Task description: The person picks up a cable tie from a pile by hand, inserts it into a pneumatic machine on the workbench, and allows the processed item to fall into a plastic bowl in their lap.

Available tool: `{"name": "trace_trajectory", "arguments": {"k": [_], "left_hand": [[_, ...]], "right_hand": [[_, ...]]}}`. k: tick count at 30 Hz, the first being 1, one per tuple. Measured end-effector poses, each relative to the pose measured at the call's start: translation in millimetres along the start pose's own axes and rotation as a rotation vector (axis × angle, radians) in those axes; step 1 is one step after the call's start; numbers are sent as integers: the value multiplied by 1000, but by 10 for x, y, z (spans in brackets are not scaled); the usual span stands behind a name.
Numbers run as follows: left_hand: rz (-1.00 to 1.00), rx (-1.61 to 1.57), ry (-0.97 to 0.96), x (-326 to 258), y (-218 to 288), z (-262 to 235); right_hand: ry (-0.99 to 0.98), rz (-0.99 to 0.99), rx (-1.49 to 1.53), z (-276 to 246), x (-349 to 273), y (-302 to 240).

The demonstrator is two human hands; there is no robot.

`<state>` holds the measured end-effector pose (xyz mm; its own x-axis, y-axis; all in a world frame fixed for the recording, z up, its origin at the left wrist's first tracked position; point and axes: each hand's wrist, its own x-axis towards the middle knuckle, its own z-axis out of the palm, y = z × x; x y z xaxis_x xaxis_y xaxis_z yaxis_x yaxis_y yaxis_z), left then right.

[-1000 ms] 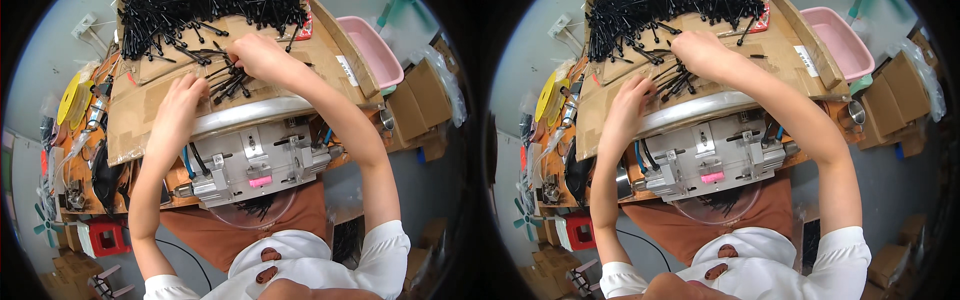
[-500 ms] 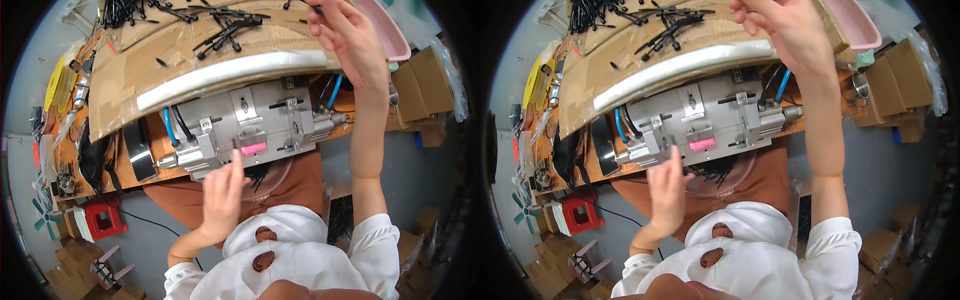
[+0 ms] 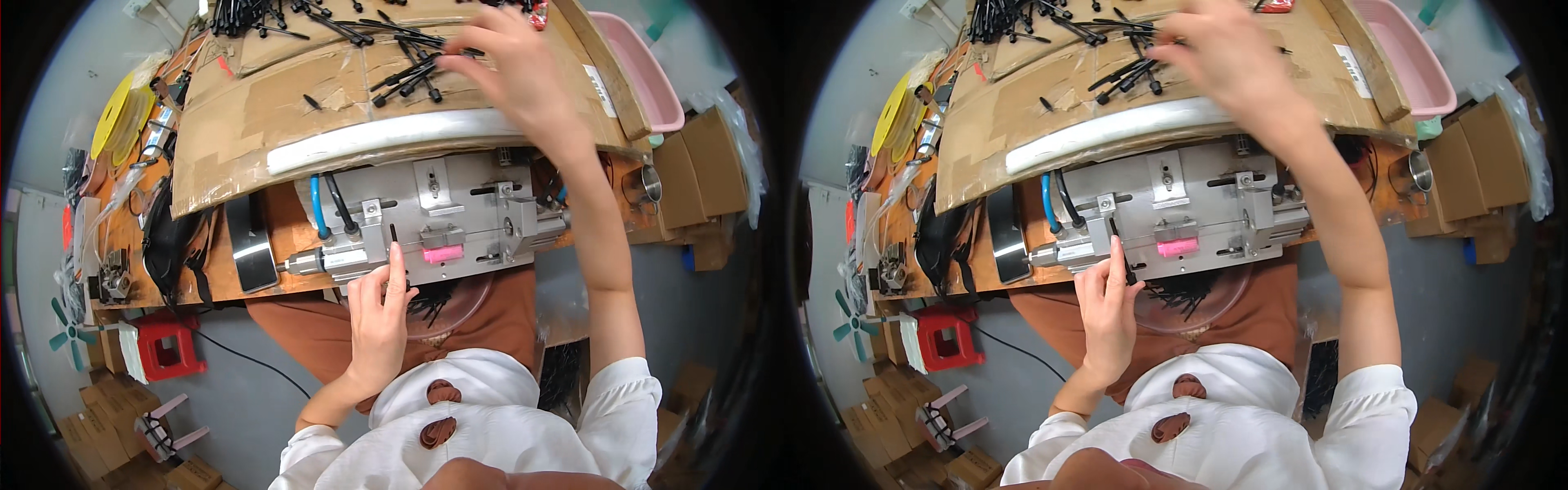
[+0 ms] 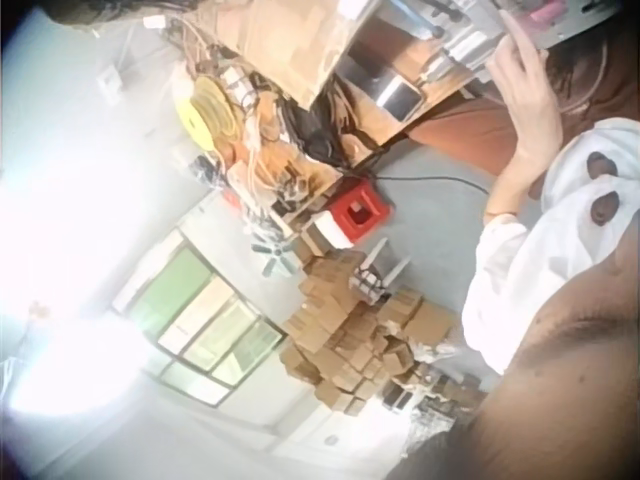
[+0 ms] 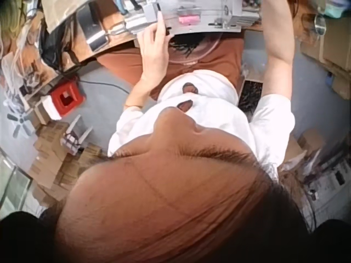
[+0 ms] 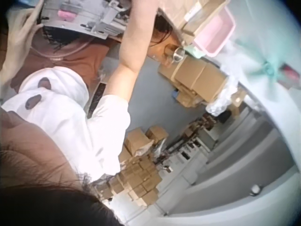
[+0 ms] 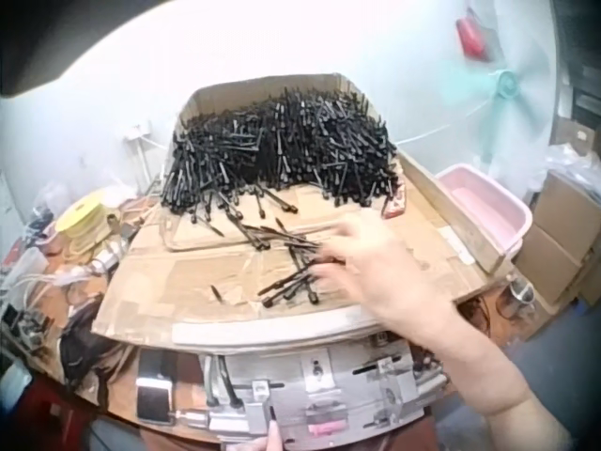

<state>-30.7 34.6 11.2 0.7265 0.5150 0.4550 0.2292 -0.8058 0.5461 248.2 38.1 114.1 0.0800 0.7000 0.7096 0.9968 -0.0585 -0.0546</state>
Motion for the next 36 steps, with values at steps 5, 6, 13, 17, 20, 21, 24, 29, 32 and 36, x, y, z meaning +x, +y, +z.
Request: {"name": "trace_trajectory", "arguments": {"k": [5,6,13,17,20,21,24,29,32,36], "left_hand": [[14,-3,2,-5,-33,-9],[14,3,8,-9,-29,-12],[46,6,37,-70,-75,-103],[226,78,56,-32,14,-54],[260,86,21,11,68,-14],[270,89,-11,23,87,-12],[274,123,-22,28,121,26],[311,186,-34,49,133,34],[325,213,-57,29,117,30],[311,95,-112,30,92,-10]], "right_hand": [[-287,-13,-144,785,590,-824],[-391,12,-105,903,682,-903],[-102,98,690,384,240,-921],[-373,675,1199,-200,-433,-807],[-336,996,1462,-238,-740,-791],[-313,1041,1502,-253,-792,-791],[-273,1103,1548,-312,-876,-787],[-257,1120,1552,-342,-905,-770],[-295,1125,1532,-357,-883,-760],[-401,1067,1465,-401,-843,-709]]}}
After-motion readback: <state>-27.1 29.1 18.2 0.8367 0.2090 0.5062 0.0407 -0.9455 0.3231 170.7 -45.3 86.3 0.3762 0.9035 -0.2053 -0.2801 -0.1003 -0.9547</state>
